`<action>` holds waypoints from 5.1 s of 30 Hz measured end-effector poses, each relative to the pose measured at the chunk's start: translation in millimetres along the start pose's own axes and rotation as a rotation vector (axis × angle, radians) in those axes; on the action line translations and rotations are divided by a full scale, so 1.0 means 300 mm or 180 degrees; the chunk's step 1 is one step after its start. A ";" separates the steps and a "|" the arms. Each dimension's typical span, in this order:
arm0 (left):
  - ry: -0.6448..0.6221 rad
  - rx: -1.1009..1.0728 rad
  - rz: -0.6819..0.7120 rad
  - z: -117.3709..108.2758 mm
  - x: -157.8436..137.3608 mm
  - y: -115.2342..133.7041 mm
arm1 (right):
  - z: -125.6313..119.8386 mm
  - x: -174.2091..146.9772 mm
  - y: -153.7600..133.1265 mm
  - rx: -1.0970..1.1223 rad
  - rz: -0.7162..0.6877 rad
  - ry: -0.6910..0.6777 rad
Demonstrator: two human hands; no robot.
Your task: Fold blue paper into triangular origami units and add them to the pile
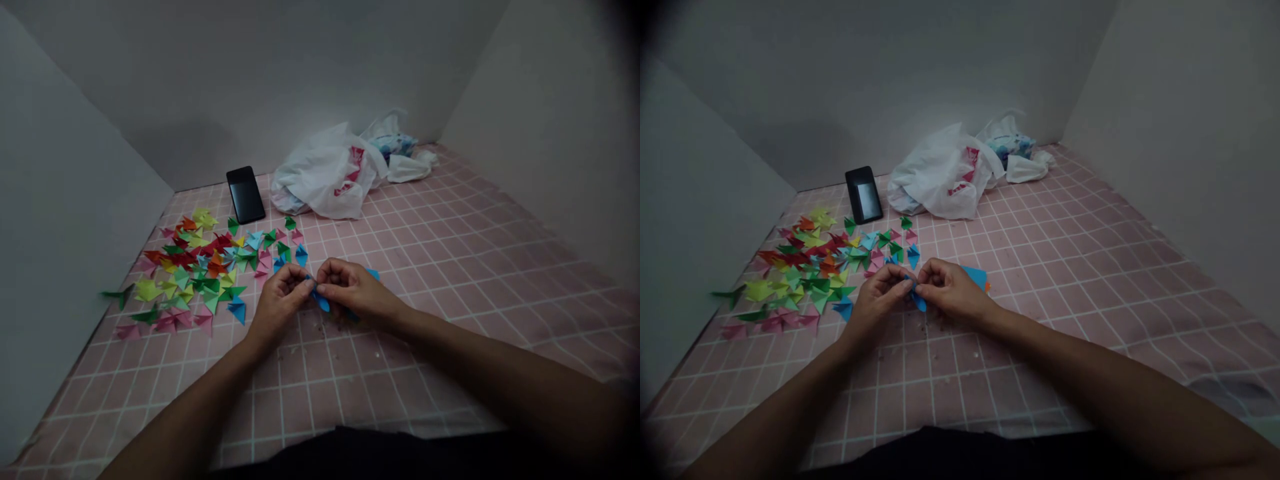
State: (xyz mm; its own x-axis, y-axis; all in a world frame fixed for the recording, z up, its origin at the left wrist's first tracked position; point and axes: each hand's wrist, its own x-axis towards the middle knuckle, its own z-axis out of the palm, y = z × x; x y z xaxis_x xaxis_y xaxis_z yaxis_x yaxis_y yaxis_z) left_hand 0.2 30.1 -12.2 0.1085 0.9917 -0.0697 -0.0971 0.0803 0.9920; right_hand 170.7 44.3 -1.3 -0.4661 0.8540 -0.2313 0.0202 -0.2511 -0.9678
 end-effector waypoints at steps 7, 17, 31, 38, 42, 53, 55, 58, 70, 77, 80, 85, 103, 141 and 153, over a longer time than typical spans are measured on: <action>0.0054 -0.0119 -0.0055 0.006 -0.003 0.005 | 0.004 0.005 0.017 0.0076 0.0143 -0.0065; -0.0113 -0.0139 0.0028 -0.002 -0.007 -0.011 | 0.005 -0.003 0.007 -0.0187 -0.0053 0.0135; -0.0093 -0.0125 0.0022 0.006 -0.002 -0.004 | 0.005 -0.004 0.001 -0.0218 0.0005 0.0182; 0.0019 -0.0091 0.0060 0.010 -0.001 -0.005 | 0.002 0.001 0.006 -0.0559 -0.0275 0.0198; 0.0111 0.0070 0.0107 0.010 -0.005 0.000 | -0.002 0.004 0.007 -0.0798 -0.0476 0.0254; 0.0195 0.0589 0.0255 0.012 -0.016 0.010 | -0.007 0.006 0.013 -0.0973 -0.0695 0.0327; 0.0167 0.0732 0.0352 0.010 -0.014 0.009 | -0.007 0.006 0.015 -0.0946 -0.0695 0.0319; 0.0178 0.0965 0.0525 0.007 -0.011 0.006 | -0.007 0.008 0.018 -0.0889 -0.0670 0.0305; 0.0196 0.0824 0.0458 0.009 -0.009 -0.006 | -0.004 0.006 0.014 -0.0637 -0.0582 0.0256; 0.0132 0.0487 0.0142 0.011 -0.013 -0.008 | 0.000 0.001 0.013 -0.0504 -0.0500 0.0223; 0.0170 0.0487 0.0170 0.007 -0.013 -0.006 | 0.001 -0.003 0.010 -0.0462 -0.0490 0.0231; 0.0180 0.0493 0.0259 0.008 -0.012 -0.001 | -0.001 0.001 0.009 -0.0500 -0.0570 0.0225; 0.0080 0.0043 0.0202 0.012 -0.010 0.007 | -0.002 -0.001 0.007 -0.0744 -0.0773 0.0291; -0.0133 -0.0152 0.0005 0.000 -0.017 -0.007 | -0.004 0.003 0.011 -0.0581 -0.0863 0.0214; -0.0053 -0.0233 -0.0026 0.005 -0.013 -0.004 | -0.006 0.005 0.008 -0.0822 -0.1050 0.0212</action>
State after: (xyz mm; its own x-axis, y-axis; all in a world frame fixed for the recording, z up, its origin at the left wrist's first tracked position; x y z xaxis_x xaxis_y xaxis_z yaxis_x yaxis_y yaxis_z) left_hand 1.4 25.8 -13.0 0.1260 0.9892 -0.0755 -0.1682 0.0963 0.9810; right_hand 171.8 45.8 -4.3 -0.4266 0.8992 0.0973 0.1046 0.1559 -0.9822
